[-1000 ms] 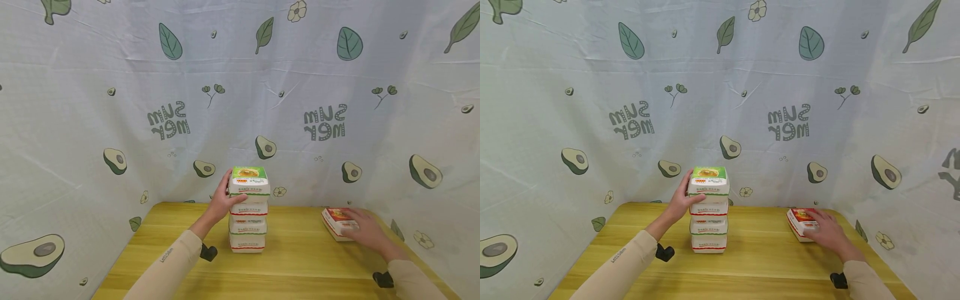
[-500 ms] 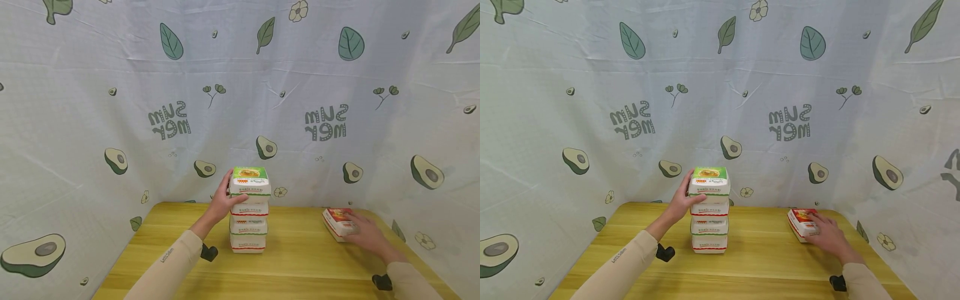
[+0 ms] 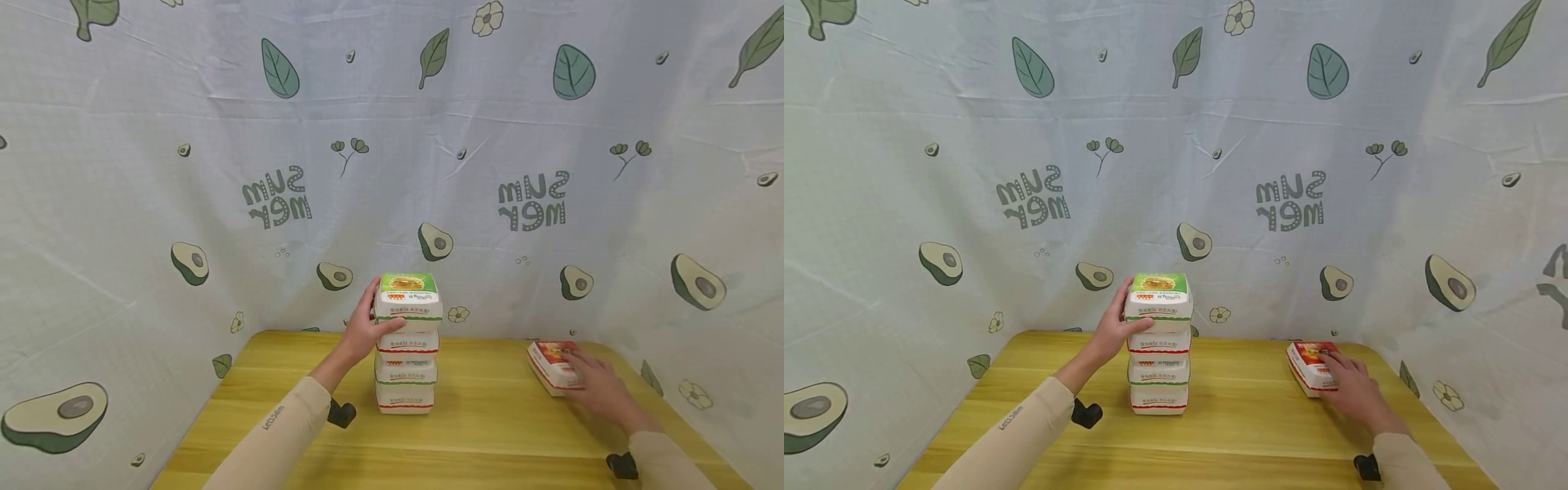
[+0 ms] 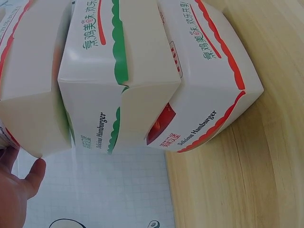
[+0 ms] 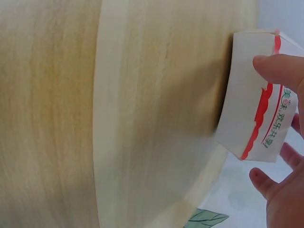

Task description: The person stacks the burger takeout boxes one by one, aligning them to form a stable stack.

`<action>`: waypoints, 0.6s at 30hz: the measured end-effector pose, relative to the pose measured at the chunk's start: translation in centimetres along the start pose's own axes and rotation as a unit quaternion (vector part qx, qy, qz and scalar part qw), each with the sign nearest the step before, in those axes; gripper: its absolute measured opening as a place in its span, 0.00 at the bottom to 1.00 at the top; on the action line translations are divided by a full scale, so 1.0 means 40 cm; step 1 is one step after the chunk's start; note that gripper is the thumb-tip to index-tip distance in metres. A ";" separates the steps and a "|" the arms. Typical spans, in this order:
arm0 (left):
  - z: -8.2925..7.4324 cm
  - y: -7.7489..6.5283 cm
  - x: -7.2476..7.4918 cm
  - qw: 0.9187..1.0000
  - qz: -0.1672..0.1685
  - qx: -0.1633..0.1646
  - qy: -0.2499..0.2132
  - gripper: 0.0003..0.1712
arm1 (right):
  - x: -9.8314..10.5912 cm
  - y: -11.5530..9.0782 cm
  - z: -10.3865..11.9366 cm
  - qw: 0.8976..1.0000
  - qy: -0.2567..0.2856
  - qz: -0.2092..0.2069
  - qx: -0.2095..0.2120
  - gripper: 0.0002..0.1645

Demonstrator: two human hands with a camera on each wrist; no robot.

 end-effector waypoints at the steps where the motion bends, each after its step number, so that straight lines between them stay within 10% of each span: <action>1: 0.001 0.000 0.000 1.000 -0.001 0.001 0.000 0.55 | -0.001 -0.001 -0.001 1.000 -0.002 0.000 0.001 0.51; 18: 0.003 0.004 -0.002 1.000 0.000 -0.004 -0.006 0.54 | -0.016 -0.002 -0.004 0.999 0.046 -0.003 -0.012 0.50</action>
Point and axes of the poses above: each hand's wrist, its own y-axis towards the middle knuckle, its own x-axis out of the back of the hand, z = x × y, the point moved 5 cm from there along y, towards the middle knuckle, and after that the axes turned 3 degrees about -z, right-handed, at the moved point
